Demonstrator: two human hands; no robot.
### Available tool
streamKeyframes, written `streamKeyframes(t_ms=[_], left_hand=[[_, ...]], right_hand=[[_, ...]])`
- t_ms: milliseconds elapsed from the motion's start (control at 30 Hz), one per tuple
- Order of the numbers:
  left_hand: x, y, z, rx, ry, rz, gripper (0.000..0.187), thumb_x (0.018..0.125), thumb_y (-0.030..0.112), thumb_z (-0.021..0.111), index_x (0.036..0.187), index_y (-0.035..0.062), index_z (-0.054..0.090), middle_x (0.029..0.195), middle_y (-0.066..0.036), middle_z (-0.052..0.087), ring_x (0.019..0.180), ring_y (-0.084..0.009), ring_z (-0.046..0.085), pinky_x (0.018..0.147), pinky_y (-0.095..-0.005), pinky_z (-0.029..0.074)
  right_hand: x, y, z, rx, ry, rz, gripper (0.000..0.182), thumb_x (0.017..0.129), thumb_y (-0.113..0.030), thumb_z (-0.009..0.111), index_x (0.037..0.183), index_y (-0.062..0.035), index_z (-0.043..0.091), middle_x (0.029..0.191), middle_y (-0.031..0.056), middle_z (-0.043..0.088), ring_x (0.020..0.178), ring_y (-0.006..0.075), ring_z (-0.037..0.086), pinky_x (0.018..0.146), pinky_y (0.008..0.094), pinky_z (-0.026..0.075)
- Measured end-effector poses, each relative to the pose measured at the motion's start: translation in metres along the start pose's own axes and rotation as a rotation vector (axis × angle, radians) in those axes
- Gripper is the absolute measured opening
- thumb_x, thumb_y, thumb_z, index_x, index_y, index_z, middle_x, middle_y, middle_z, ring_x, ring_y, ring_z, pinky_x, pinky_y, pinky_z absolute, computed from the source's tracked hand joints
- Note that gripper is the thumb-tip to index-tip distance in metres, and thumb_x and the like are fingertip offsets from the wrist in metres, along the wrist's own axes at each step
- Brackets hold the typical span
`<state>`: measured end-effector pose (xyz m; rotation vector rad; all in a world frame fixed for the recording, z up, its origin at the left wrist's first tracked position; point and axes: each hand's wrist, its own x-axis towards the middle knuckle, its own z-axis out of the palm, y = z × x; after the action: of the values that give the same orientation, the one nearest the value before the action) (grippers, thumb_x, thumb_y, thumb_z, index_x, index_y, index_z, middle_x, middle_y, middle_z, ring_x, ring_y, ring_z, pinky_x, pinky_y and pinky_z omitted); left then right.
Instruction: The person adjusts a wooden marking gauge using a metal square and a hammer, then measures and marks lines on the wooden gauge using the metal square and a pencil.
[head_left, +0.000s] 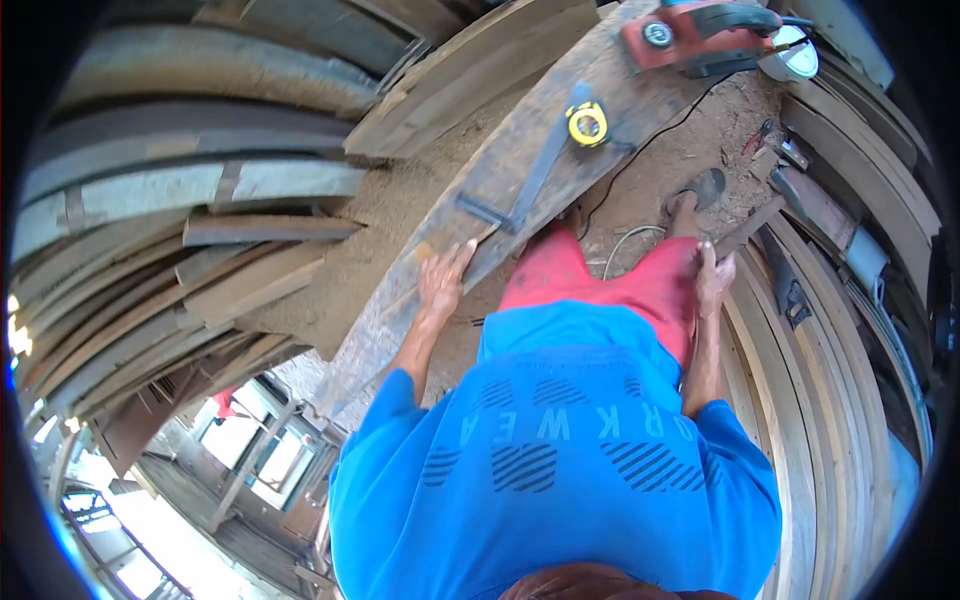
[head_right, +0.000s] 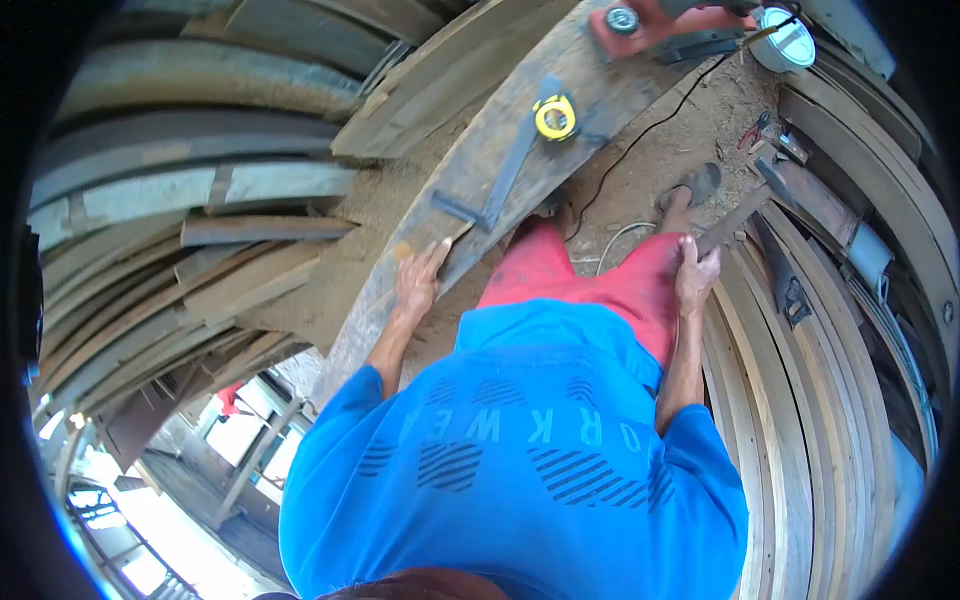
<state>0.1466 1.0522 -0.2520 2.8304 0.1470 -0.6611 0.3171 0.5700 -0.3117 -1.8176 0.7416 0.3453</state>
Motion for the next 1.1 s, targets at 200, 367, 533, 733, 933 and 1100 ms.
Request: streamKeyframes(t_ms=[200, 367, 533, 733, 933, 1100], left_hand=[[0.002, -0.022, 0.010, -0.110, 0.067, -0.016, 0.075, 0.077, -0.006, 0.062, 0.147, 0.0158, 0.049, 0.091, -0.023, 0.069, 0.080, -0.0411, 0.065, 0.073, -0.0511, 0.050], [0.001, -0.023, 0.012, -0.101, 0.150, 0.032, 0.045, 0.076, -0.005, 0.061, 0.119, 0.0076, 0.061, 0.074, -0.020, 0.064, 0.074, -0.0405, 0.064, 0.068, -0.0516, 0.049], [0.004, -0.017, 0.010, -0.141, 0.207, 0.048, 0.034, 0.076, -0.005, 0.060, 0.107, 0.0076, 0.065, 0.077, -0.016, 0.068, 0.073, -0.0389, 0.064, 0.074, -0.0515, 0.049], [0.002, -0.013, 0.020, -0.053, 0.457, 0.063, 0.030, 0.078, 0.000, 0.065, 0.103, 0.0144, 0.072, 0.067, -0.006, 0.066, 0.067, -0.0272, 0.062, 0.088, -0.0466, 0.041], [0.001, -0.014, 0.028, -0.091, 0.518, 0.025, 0.027, 0.077, 0.002, 0.066, 0.100, 0.0160, 0.074, 0.070, -0.004, 0.069, 0.070, -0.0255, 0.065, 0.094, -0.0493, 0.041], [-0.001, -0.017, 0.031, -0.131, 0.516, 0.013, 0.027, 0.077, 0.002, 0.065, 0.099, 0.0167, 0.074, 0.071, -0.004, 0.071, 0.071, -0.0253, 0.066, 0.096, -0.0495, 0.040]], right_hand=[[-0.027, -0.086, 0.055, -0.083, -0.097, -0.182, 0.021, 0.097, -0.019, 0.064, 0.107, -0.0014, 0.059, 0.082, 0.0045, 0.063, 0.068, 0.0123, 0.061, 0.063, 0.0291, 0.050], [-0.058, -0.089, 0.098, -0.261, -0.274, -0.503, 0.020, 0.097, -0.017, 0.064, 0.110, -0.0032, 0.060, 0.078, 0.0054, 0.062, 0.067, 0.0150, 0.061, 0.060, 0.0353, 0.050], [-0.104, -0.095, 0.122, -0.355, -0.575, -0.508, 0.024, 0.096, -0.014, 0.063, 0.117, -0.0033, 0.060, 0.081, 0.0162, 0.066, 0.071, 0.0275, 0.068, 0.065, 0.0419, 0.053], [-0.154, -0.075, 0.149, -0.265, -0.716, -0.969, 0.053, 0.097, -0.013, 0.060, 0.148, -0.0063, 0.046, 0.112, 0.0231, 0.068, 0.098, 0.0397, 0.069, 0.083, 0.0491, 0.054], [-0.175, -0.040, 0.184, -0.495, -0.827, -0.826, 0.059, 0.098, -0.018, 0.060, 0.154, -0.0169, 0.040, 0.094, 0.0191, 0.065, 0.087, 0.0419, 0.066, 0.078, 0.0515, 0.053], [-0.186, -0.019, 0.205, -0.560, -0.750, -0.868, 0.060, 0.097, -0.017, 0.060, 0.154, -0.0163, 0.042, 0.096, 0.0208, 0.067, 0.085, 0.0424, 0.067, 0.075, 0.0514, 0.053]])
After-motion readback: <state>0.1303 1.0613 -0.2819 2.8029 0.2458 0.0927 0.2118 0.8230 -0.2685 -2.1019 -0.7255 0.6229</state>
